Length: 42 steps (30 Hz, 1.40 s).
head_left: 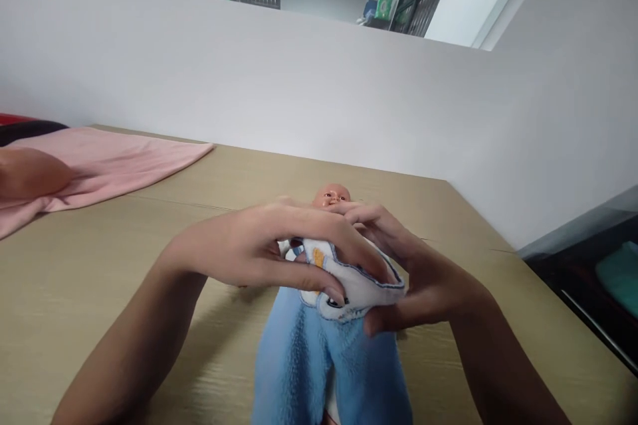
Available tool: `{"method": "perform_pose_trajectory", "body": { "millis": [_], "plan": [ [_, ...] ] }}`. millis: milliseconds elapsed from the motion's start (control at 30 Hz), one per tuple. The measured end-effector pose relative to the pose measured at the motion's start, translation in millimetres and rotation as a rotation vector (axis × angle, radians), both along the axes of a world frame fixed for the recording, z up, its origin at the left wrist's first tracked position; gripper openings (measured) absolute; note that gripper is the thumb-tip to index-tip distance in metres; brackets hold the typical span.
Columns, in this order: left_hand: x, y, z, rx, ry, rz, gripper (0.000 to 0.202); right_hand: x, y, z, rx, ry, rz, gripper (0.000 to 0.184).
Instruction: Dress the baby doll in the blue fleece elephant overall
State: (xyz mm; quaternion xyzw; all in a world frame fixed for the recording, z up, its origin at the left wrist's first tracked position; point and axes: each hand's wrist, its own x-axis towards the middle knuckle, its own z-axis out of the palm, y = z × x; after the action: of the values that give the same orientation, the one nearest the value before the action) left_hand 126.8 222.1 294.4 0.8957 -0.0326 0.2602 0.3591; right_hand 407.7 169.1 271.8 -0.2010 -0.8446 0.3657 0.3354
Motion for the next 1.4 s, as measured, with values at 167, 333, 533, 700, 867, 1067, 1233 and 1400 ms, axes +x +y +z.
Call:
{"method": "perform_pose_trajectory", "body": {
  "millis": [167,333,533,700,867,1067,1233,1400],
  "plan": [
    [-5,5,1.6,-0.001,0.041,0.094,0.040,4,4,-6.5,-0.068,-0.061,0.015,0.055],
    [2,14,-5.9,-0.131,0.201,0.242,0.040,10,-4,-8.8,-0.025,-0.015,-0.165,0.016],
    [10,28,-27.9,-0.185,0.310,0.218,0.046,14,4,-9.3,-0.106,0.109,-0.438,0.031],
    [18,35,-31.6,-0.175,0.211,0.230,0.035,33,19,-13.7,0.095,0.089,-0.669,0.040],
    [22,35,-32.0,-0.285,0.194,0.328,0.033,43,25,-15.7,-0.082,-0.012,-0.406,0.075],
    [26,32,-32.7,-0.290,0.262,0.473,0.043,29,26,-21.2,-0.336,-0.273,-0.047,0.047],
    [27,37,-32.3,-0.330,0.438,0.274,0.045,30,29,-30.6,-0.247,-0.070,-0.105,0.036],
    [27,41,-36.0,-0.453,0.399,-0.056,0.050,27,31,-38.7,-0.265,0.102,-0.221,0.041]
  ]
}}
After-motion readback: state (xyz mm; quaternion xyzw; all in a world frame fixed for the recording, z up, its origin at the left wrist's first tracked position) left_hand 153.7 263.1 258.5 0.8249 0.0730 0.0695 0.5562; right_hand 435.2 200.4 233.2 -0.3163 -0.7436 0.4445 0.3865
